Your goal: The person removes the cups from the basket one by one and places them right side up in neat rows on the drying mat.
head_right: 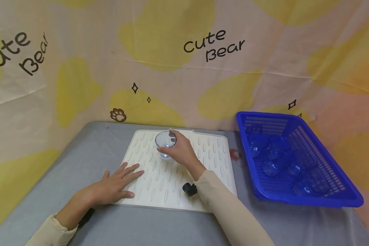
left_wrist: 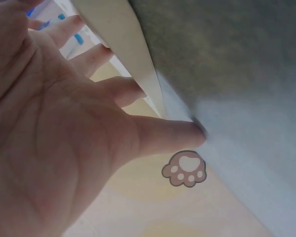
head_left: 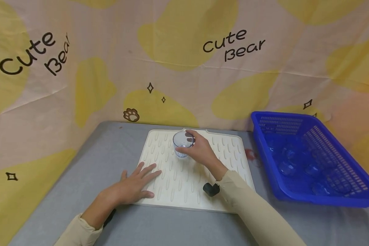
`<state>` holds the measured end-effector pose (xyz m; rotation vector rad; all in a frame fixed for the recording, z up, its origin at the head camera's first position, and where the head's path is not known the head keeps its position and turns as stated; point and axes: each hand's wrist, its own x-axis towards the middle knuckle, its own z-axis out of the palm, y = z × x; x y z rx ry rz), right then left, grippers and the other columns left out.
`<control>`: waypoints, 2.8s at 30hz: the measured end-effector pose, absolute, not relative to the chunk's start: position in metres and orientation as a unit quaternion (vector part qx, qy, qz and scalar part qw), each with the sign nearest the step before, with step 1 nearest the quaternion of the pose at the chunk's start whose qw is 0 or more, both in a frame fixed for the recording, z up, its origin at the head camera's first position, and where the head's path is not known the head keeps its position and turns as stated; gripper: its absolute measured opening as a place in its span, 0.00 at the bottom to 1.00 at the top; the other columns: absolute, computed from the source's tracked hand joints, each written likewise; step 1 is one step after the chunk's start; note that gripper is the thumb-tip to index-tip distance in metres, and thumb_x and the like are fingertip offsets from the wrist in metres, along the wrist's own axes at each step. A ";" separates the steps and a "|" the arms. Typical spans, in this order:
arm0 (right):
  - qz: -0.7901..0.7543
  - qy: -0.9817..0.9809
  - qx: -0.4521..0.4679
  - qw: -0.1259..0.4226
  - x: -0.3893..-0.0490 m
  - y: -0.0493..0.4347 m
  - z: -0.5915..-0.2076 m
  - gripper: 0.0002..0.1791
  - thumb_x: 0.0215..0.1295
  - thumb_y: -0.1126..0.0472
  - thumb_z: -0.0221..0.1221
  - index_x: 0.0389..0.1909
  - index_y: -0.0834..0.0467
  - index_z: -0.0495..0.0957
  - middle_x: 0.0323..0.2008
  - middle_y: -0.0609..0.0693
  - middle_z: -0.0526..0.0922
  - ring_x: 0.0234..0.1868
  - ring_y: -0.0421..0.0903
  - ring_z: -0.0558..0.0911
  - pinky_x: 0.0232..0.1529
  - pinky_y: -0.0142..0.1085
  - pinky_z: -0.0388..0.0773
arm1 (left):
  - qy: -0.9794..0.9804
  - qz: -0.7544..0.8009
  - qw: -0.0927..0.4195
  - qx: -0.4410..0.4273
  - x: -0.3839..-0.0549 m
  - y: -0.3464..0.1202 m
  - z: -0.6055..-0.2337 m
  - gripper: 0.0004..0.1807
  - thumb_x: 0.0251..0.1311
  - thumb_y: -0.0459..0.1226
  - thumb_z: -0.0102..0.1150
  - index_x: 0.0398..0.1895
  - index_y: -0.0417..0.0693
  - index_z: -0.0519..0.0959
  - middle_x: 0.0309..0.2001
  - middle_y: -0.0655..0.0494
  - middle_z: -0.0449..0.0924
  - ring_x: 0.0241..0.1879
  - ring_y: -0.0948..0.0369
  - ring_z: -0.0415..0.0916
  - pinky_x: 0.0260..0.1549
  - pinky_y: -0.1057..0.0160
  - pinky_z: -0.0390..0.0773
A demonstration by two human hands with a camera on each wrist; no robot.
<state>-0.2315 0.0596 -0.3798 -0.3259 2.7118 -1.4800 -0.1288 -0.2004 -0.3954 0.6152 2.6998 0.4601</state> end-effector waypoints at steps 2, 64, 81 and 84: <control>-0.471 0.875 -0.110 0.017 -0.234 0.056 -0.379 0.46 0.50 0.47 0.74 0.70 0.53 0.67 0.65 0.49 0.78 0.63 0.49 0.79 0.62 0.46 0.75 | 0.948 0.163 0.164 0.219 -0.129 -0.201 -0.395 0.41 0.63 0.55 0.59 0.78 0.61 0.57 0.81 0.52 0.47 0.78 0.35 0.38 0.57 0.15 0.40; -0.497 0.853 -0.161 0.008 -0.185 0.148 -0.353 0.46 0.53 0.47 0.74 0.73 0.45 0.64 0.72 0.47 0.69 0.74 0.50 0.67 0.72 0.48 0.66 | 0.948 0.165 0.157 0.222 -0.130 -0.200 -0.396 0.40 0.64 0.53 0.60 0.78 0.62 0.57 0.81 0.51 0.46 0.78 0.35 0.37 0.56 0.14 0.39; -0.413 0.900 -0.138 -0.019 -0.132 0.214 -0.337 0.44 0.58 0.46 0.71 0.74 0.43 0.63 0.73 0.49 0.67 0.69 0.60 0.71 0.65 0.60 0.69 | 0.949 0.163 0.163 0.215 -0.132 -0.202 -0.394 0.41 0.63 0.54 0.60 0.78 0.63 0.57 0.81 0.52 0.46 0.78 0.35 0.36 0.56 0.14 0.38; -0.401 0.907 -0.131 -0.021 -0.122 0.230 -0.335 0.43 0.60 0.47 0.69 0.74 0.41 0.61 0.73 0.50 0.68 0.69 0.59 0.70 0.63 0.63 0.68 | 0.948 0.161 0.164 0.220 -0.132 -0.201 -0.394 0.41 0.62 0.54 0.60 0.78 0.63 0.57 0.81 0.52 0.46 0.78 0.35 0.37 0.56 0.14 0.38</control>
